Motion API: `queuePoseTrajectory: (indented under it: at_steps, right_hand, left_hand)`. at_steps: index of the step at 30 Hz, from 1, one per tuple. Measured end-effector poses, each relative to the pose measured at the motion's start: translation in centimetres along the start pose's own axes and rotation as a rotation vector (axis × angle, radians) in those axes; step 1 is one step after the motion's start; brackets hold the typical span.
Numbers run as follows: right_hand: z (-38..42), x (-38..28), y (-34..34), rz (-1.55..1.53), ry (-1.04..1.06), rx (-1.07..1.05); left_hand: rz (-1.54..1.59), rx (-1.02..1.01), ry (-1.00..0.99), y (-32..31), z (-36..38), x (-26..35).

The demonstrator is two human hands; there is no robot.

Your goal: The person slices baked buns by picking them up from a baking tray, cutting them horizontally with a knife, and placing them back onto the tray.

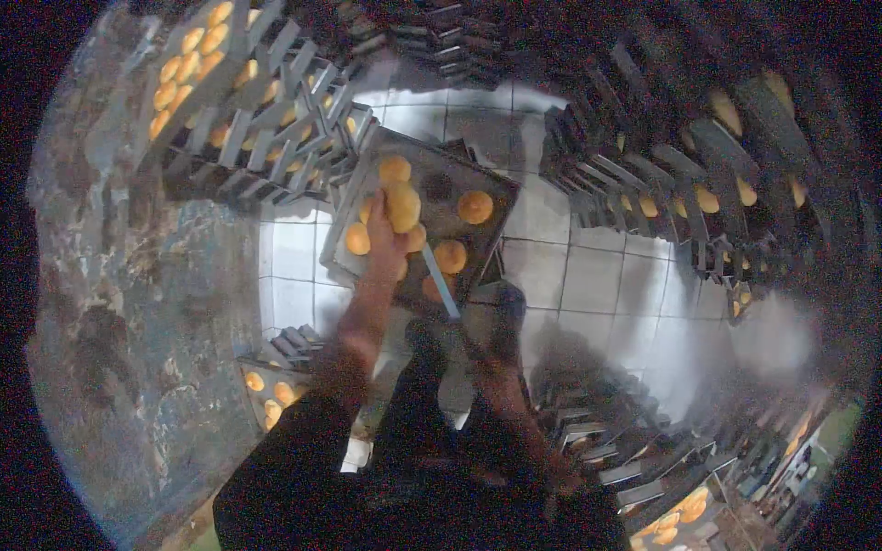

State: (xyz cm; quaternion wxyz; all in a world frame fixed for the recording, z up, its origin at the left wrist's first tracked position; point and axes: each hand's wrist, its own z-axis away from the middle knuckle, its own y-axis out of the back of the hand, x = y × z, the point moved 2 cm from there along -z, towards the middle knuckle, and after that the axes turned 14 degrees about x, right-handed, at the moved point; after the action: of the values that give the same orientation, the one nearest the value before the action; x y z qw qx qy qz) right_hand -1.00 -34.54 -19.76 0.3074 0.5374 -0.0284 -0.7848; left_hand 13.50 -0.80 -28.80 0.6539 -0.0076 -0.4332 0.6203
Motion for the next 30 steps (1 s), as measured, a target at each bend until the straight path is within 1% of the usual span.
queuePoseTrajectory:
  at_steps: [2, 3, 4, 5, 6, 7, 8, 9, 10, 11, 12, 13, 15, 16, 17, 18, 20, 21, 23, 24, 26, 27, 28, 29, 30]
  right_hand:
    - [1.5, 2.2, 2.2, 0.199, 0.295, 0.107]
    - [1.8, 2.9, 2.9, 0.208, 0.284, 0.103]
    - [1.9, 3.6, 3.7, 0.209, 0.089, 0.08]
    - [2.0, 4.7, 4.3, 0.208, -0.106, 0.06]
    - [2.3, 7.0, 4.6, 0.218, -0.123, 0.055]
    - [2.2, 9.2, 4.7, 0.295, -0.055, 0.038]
    - [2.4, 11.3, 5.2, 0.338, -0.023, 0.024]
    - [2.0, 11.8, 5.6, 0.381, 0.01, 0.011]
    - [1.8, 12.3, 5.9, 0.378, -0.098, 0.06]
    - [1.5, 12.8, 6.2, 0.371, -0.208, 0.111]
    - [2.1, 14.5, 6.6, 0.374, -0.217, 0.113]
    - [2.9, 15.9, 7.1, 0.445, -0.018, 0.124]
    - [4.4, 17.8, 7.5, 0.517, 0.168, 0.134]
    - [3.4, 17.4, 7.2, 0.34, -0.096, 0.169]
    - [2.6, 16.4, 7.4, 0.247, -0.224, 0.182]
    - [1.8, 15.6, 7.5, 0.155, -0.351, 0.207]
    - [0.9, 13.3, 8.2, 0.152, -0.091, 0.241]
    - [0.3, 11.8, 8.1, 0.148, -0.083, 0.249]
    - [-0.5, 9.0, 8.0, 0.16, -0.099, 0.341]
    - [-0.8, 8.8, 8.1, 0.158, -0.086, 0.351]
    - [-1.5, 8.4, 8.1, 0.134, 0.026, 0.307]
    - [-1.9, 6.5, 8.3, 0.13, 0.045, 0.311]
    - [-2.7, 3.8, 8.2, -0.027, -0.061, 0.282]
    - [-3.2, 2.1, 8.2, -0.112, -0.096, 0.261]
    - [-3.8, 0.4, 8.1, -0.197, -0.132, 0.241]
  left_hand:
    - [-0.114, 0.161, -0.088, 1.5, -4.4, -1.6]
    - [-0.209, 0.141, -0.086, 4.2, -8.0, -3.1]
    - [-0.206, 0.148, -0.074, 5.5, -10.4, -4.0]
    - [-0.607, 0.114, -0.457, 6.3, -12.3, -4.5]
    - [-1.011, 0.069, -0.835, 6.9, -13.0, -5.7]
    - [-1.015, 0.072, -0.816, 6.6, -12.5, -6.7]
    - [-0.971, 0.147, -0.75, 6.2, -12.1, -7.5]
    - [-0.924, 0.221, -0.687, 5.5, -11.7, -8.2]
    - [-0.878, 0.289, -0.63, 4.8, -11.7, -8.7]
    - [-1.113, 0.154, -0.718, 4.7, -12.9, -10.1]
    - [-1.318, 0.017, -0.834, 5.0, -14.5, -11.7]
    - [-1.412, -0.073, -0.8, 4.4, -15.2, -14.5]
    - [-1.505, -0.175, -0.75, 4.6, -16.5, -18.2]
    - [-1.523, -0.183, -0.76, 5.0, -17.6, -19.6]
    - [-1.54, -0.19, -0.774, 5.4, -18.4, -20.6]
    - [-1.538, -0.194, -0.778, 4.2, -17.7, -19.9]
    - [-1.618, -0.425, -0.431, 1.2, -14.7, -18.0]
    - [-1.617, -0.43, -0.443, 0.9, -13.5, -18.0]
    - [-1.905, -0.416, -0.659, 0.6, -10.9, -18.2]
    - [-1.898, -0.419, -0.677, 0.5, -9.5, -17.4]
    - [-0.954, -0.362, 0.058, 0.4, -6.9, -15.1]
    - [-0.95, -0.367, 0.038, 0.8, -6.4, -14.3]
    - [-0.783, -0.34, 0.048, 1.8, -6.8, -13.8]
    - [-0.615, -0.318, 0.051, 1.9, -6.5, -12.4]
    - [-0.616, -0.325, 0.02, 0.4, -4.2, -9.7]
